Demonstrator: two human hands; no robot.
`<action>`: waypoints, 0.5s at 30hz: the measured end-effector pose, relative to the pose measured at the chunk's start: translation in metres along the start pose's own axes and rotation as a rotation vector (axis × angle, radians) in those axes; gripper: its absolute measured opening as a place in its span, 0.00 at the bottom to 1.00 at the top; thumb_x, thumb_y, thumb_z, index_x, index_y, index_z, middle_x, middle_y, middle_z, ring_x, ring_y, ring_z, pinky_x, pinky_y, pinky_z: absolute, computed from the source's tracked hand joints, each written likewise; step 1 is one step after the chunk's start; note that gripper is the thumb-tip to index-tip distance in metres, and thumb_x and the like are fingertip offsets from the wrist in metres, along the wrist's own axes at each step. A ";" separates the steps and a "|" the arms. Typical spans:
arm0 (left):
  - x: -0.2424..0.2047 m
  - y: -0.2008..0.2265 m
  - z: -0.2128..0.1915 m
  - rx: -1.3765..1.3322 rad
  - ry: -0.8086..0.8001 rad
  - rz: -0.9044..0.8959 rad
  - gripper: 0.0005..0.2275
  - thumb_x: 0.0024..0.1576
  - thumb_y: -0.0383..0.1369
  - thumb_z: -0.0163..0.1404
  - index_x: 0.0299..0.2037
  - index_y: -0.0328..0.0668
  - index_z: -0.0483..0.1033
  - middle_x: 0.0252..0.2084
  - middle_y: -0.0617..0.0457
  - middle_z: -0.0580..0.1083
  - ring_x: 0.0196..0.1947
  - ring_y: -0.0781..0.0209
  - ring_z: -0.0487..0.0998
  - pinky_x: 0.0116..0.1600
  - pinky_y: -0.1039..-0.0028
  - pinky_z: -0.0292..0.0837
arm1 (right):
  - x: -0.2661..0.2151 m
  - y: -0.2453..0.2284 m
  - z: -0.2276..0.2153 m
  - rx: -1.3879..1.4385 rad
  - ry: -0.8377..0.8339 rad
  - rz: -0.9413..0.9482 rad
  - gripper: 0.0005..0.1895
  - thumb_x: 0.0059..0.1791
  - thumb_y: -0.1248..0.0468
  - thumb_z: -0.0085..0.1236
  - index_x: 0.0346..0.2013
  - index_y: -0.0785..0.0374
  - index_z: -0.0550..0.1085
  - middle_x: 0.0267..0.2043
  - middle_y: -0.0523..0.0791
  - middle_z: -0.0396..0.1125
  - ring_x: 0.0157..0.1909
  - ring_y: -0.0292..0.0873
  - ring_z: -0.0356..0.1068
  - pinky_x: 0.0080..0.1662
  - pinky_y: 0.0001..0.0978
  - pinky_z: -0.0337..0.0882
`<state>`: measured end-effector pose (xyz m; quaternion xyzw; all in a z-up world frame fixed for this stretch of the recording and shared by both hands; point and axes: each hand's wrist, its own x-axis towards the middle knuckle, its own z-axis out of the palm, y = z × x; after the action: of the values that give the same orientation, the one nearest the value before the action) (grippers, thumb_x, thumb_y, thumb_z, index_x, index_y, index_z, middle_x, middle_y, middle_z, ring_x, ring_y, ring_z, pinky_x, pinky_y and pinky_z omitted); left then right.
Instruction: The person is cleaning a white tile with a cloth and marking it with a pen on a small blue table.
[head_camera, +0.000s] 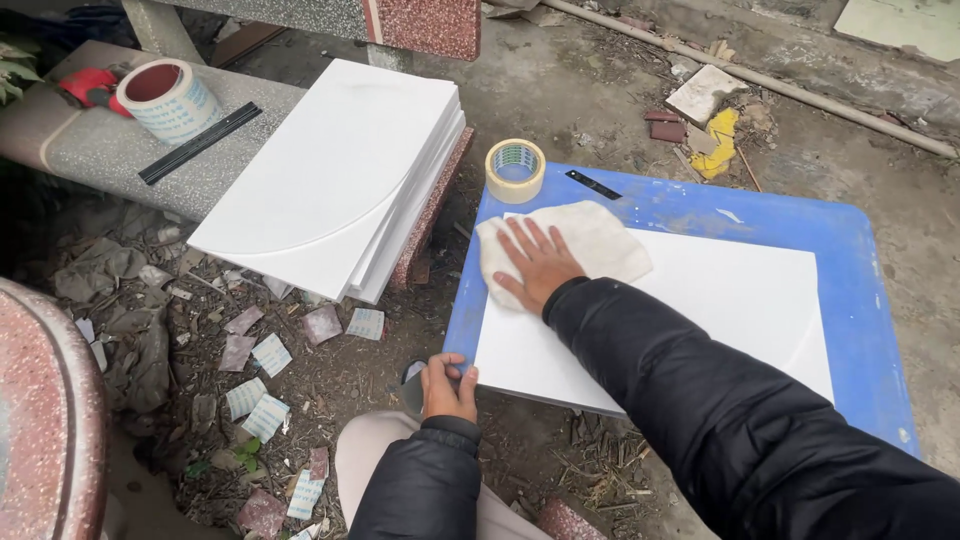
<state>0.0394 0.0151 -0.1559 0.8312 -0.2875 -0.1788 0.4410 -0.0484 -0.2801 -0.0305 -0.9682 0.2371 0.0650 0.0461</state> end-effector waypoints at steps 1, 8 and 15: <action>0.000 0.002 -0.001 -0.012 0.002 -0.007 0.13 0.70 0.46 0.61 0.58 0.61 0.74 0.47 0.56 0.70 0.50 0.46 0.82 0.55 0.59 0.84 | -0.004 0.010 0.001 -0.011 0.054 0.061 0.47 0.66 0.25 0.19 0.95 0.39 0.39 0.99 0.43 0.29 0.97 0.55 0.29 0.89 0.66 0.34; 0.001 0.000 0.002 0.025 0.008 -0.046 0.14 0.69 0.49 0.63 0.54 0.59 0.75 0.47 0.55 0.73 0.48 0.45 0.83 0.52 0.59 0.84 | -0.136 0.155 0.026 -0.031 0.187 0.494 0.51 0.64 0.20 0.26 0.95 0.40 0.47 0.98 0.44 0.40 0.97 0.55 0.36 0.89 0.66 0.38; 0.004 0.004 0.001 0.010 0.004 -0.066 0.12 0.70 0.46 0.64 0.55 0.58 0.77 0.47 0.51 0.73 0.46 0.39 0.84 0.53 0.57 0.85 | -0.287 0.190 0.099 -0.068 0.222 0.730 0.50 0.64 0.21 0.18 0.95 0.39 0.43 0.99 0.43 0.33 0.97 0.55 0.30 0.91 0.63 0.33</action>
<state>0.0412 0.0103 -0.1533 0.8427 -0.2599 -0.1902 0.4314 -0.3992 -0.3059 -0.0970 -0.8221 0.5676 -0.0204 -0.0380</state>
